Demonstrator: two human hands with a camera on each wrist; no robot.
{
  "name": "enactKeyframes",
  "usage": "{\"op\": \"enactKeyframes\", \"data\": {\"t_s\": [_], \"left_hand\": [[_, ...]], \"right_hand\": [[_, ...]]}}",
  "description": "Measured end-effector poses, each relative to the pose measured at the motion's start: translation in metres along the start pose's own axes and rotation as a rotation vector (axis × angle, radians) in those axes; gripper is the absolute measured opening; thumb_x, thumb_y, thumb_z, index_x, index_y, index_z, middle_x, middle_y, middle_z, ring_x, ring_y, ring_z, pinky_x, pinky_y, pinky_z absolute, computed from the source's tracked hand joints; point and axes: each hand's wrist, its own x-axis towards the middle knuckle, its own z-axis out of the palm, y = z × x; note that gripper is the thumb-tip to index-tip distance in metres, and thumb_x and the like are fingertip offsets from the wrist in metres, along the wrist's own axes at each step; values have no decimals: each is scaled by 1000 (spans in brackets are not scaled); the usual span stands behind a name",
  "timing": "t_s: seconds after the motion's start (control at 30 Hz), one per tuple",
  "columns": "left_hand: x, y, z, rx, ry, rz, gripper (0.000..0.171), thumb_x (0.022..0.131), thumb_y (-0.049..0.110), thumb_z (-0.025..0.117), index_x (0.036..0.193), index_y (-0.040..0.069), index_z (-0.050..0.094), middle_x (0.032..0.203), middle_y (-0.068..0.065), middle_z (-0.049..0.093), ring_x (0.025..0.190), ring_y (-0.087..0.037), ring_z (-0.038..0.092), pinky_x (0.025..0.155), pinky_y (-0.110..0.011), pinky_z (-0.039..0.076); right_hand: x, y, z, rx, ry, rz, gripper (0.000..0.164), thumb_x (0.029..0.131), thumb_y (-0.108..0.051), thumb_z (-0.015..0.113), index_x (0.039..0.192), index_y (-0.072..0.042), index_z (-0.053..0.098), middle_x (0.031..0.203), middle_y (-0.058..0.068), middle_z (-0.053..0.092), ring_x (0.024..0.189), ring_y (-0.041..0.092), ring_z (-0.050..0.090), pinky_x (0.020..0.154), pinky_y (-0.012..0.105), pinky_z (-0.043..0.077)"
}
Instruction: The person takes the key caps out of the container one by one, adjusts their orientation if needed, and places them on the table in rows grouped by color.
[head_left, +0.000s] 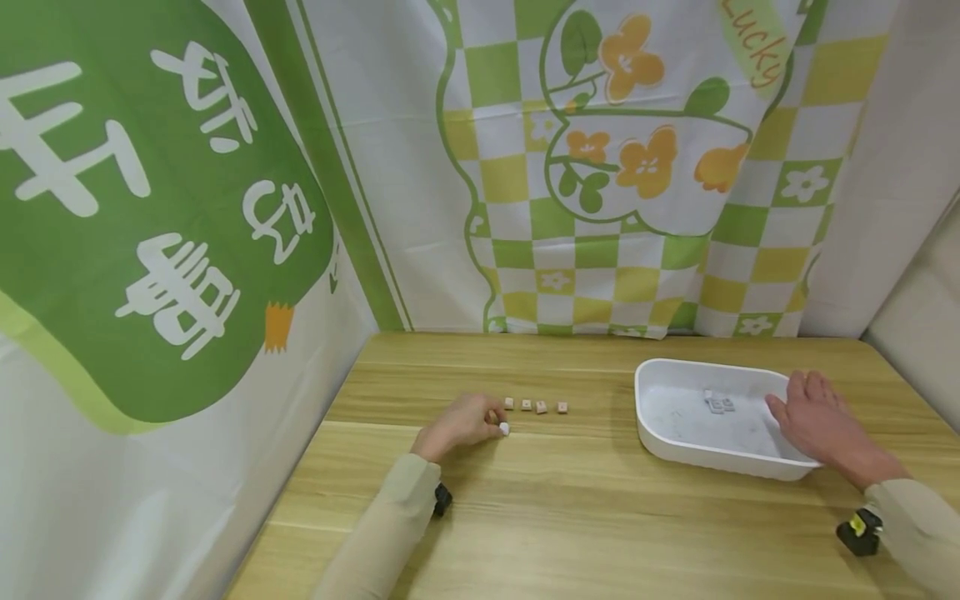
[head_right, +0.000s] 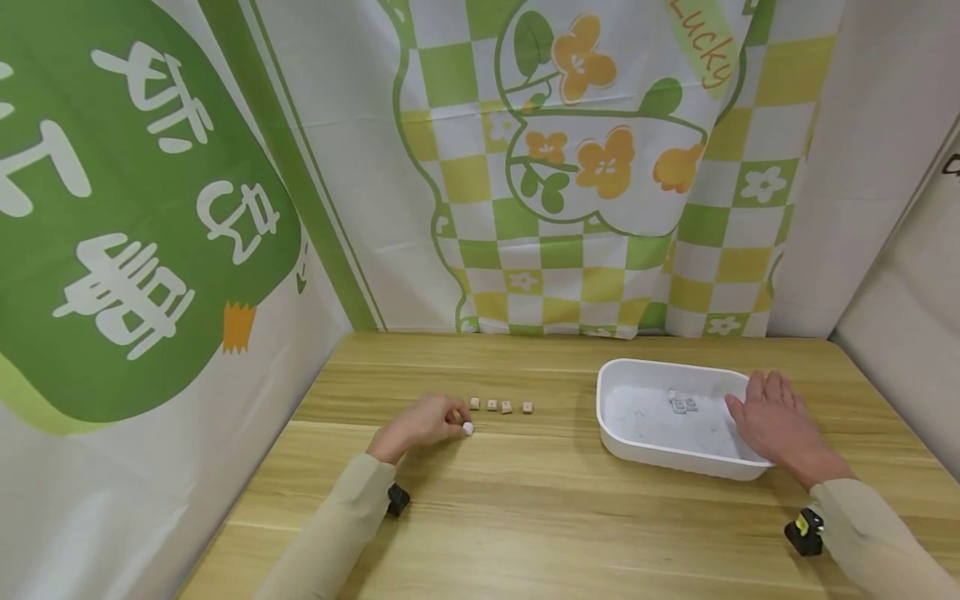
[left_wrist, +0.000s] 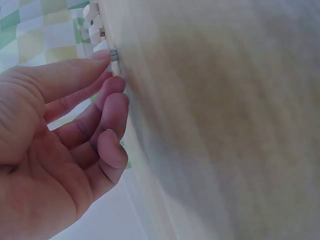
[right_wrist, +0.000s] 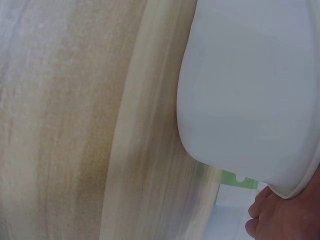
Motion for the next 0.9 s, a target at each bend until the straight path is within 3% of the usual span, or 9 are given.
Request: {"op": "enactKeyframes", "data": {"t_s": [0.23, 0.5, 0.9], "left_hand": [[2, 10, -8, -24, 2, -81, 16, 96, 27, 61, 102, 13, 68, 92, -2, 69, 68, -13, 57, 60, -28, 46], [17, 28, -19, 1, 103, -9, 23, 101, 27, 51, 107, 13, 69, 95, 0, 70, 79, -10, 62, 72, -30, 52], [47, 76, -18, 4, 160, 77, 23, 101, 29, 52, 110, 15, 68, 97, 2, 69, 80, -9, 61, 68, -23, 49]], "right_hand": [[-1, -2, -1, -24, 15, -9, 80, 106, -43, 21, 139, 28, 6, 143, 54, 6, 133, 66, 8, 109, 72, 12], [-1, -3, -2, -23, 23, -8, 78, 106, -41, 22, 139, 28, 6, 142, 54, 6, 132, 67, 9, 110, 72, 12], [0, 0, 0, -32, 34, -20, 78, 106, -41, 22, 138, 29, 9, 141, 54, 7, 132, 67, 10, 107, 73, 14]]}}
